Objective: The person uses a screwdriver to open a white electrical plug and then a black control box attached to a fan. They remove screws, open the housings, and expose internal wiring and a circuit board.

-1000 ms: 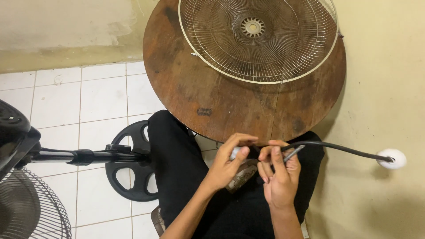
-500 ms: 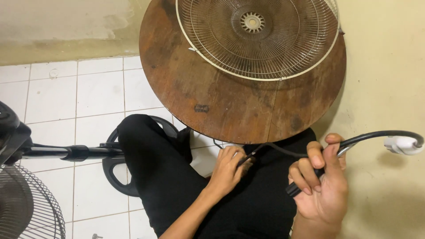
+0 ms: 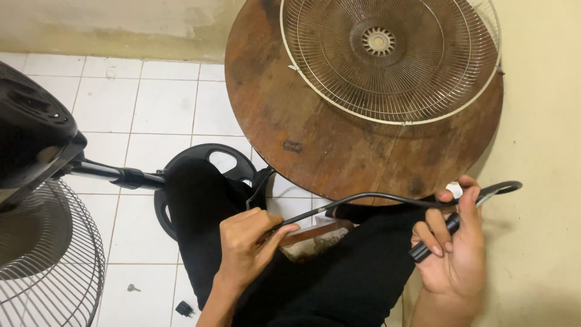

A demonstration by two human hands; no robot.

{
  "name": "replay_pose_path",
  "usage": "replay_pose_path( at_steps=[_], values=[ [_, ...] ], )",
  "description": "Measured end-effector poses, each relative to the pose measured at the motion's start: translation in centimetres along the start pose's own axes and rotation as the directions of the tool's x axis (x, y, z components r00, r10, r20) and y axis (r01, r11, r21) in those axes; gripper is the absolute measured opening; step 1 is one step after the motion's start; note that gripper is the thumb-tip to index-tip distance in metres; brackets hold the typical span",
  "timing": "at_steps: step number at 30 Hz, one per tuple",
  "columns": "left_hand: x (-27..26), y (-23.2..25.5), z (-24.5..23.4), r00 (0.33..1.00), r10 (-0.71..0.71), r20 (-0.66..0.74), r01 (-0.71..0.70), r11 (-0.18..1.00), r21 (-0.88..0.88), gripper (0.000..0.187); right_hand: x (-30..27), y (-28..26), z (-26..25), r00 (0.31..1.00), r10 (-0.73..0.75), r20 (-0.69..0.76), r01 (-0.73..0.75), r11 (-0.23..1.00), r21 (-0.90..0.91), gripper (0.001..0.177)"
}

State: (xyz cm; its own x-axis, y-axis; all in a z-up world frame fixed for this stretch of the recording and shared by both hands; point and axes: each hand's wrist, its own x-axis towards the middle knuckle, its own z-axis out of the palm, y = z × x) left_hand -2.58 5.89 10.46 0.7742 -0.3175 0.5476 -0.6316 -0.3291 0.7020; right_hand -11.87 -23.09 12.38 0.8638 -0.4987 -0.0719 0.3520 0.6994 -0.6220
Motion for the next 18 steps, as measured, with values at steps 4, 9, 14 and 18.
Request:
replay_pose_path(
  at_steps=[4, 9, 14, 18],
  values=[
    [2.0, 2.5, 0.3, 0.983, 0.181, 0.011, -0.181, 0.983, 0.032, 0.027, -0.2, -0.9, -0.4, 0.998, -0.067, -0.010, 0.067, 0.998, -0.009, 0.025],
    [3.3, 5.3, 3.7, 0.946, 0.320, 0.059, -0.319, 0.947, -0.027, 0.027, -1.0, 0.7, -0.2, 0.989, -0.142, -0.035, 0.139, 0.987, -0.077, 0.029],
    [3.5, 6.1, 5.9, 0.918, 0.381, 0.110, -0.367, 0.921, -0.127, 0.032, -1.5, 2.9, -0.6, 0.957, -0.279, -0.080, 0.248, 0.929, -0.273, 0.024],
    [2.6, 3.1, 6.6, 0.925, 0.306, 0.225, -0.244, 0.933, -0.263, 0.031, -2.0, 2.1, -3.0, 0.946, -0.305, -0.113, 0.278, 0.939, -0.204, 0.018]
  ],
)
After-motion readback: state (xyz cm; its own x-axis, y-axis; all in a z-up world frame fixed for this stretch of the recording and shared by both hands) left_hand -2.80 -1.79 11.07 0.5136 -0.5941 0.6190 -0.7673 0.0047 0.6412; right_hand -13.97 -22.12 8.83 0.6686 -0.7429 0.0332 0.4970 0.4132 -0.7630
